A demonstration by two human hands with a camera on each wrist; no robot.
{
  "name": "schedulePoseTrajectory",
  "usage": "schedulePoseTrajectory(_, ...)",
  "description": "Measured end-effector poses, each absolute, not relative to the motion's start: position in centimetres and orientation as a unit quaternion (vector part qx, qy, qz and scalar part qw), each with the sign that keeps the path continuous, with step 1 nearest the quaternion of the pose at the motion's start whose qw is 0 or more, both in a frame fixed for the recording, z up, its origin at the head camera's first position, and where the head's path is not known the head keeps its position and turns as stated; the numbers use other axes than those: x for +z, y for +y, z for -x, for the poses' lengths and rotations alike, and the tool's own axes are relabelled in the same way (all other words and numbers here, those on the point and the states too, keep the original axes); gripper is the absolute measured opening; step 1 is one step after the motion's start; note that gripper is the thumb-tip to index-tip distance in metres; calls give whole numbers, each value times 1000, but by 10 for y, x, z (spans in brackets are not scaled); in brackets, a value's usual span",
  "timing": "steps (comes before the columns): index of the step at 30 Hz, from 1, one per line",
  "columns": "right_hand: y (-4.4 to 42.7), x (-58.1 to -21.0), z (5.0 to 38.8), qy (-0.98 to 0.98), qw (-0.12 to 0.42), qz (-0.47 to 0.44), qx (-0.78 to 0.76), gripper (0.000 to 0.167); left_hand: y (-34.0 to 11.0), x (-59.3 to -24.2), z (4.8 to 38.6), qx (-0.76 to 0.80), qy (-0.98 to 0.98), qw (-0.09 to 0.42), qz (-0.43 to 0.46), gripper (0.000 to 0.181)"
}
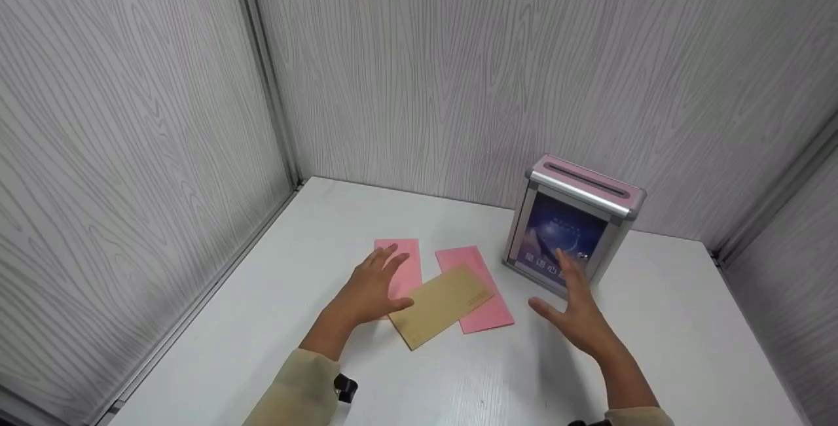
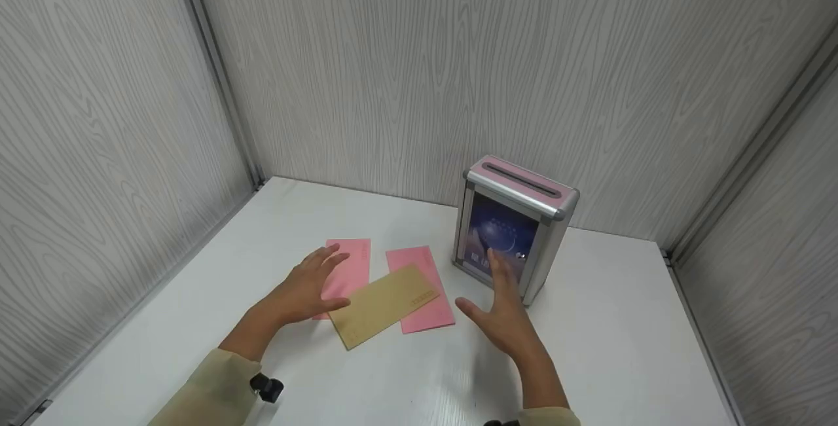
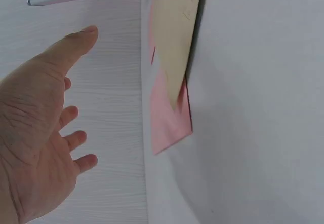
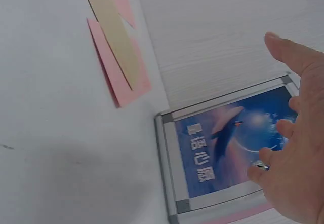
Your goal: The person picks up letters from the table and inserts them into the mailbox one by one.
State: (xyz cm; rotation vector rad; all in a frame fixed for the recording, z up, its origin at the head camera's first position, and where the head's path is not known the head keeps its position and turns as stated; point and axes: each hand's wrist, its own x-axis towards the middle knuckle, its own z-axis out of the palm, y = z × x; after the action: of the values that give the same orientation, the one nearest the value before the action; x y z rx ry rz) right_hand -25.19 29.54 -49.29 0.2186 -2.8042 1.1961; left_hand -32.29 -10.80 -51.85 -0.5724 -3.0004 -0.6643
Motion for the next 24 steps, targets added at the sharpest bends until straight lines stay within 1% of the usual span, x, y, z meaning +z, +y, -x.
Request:
schedulePoseTrajectory(5, 285, -522, 266, -883, 37, -66, 462, 109, -119, -535, 328, -260, -950, -26, 173, 98)
schedulePoseTrajectory(8, 278, -538, 275, -867, 31, -66, 493, 107, -125, -547, 330, -286, -944, -35, 164, 98)
schedulePoseTrajectory(14, 263, -564, 283, -854, -10, -46, 518, 101, -130, -568, 325, -309, -939, -44, 141, 85)
schedulePoseTrajectory(19, 253, -574, 289, -864, -37, -26, 502, 96, -131, -572, 321, -333, -932, -76, 125, 72)
schedulePoseTrajectory(24, 246, -577, 298, -873, -58, -1, 484, 87, -133, -570, 318, -330, -929, -107, 126, 71)
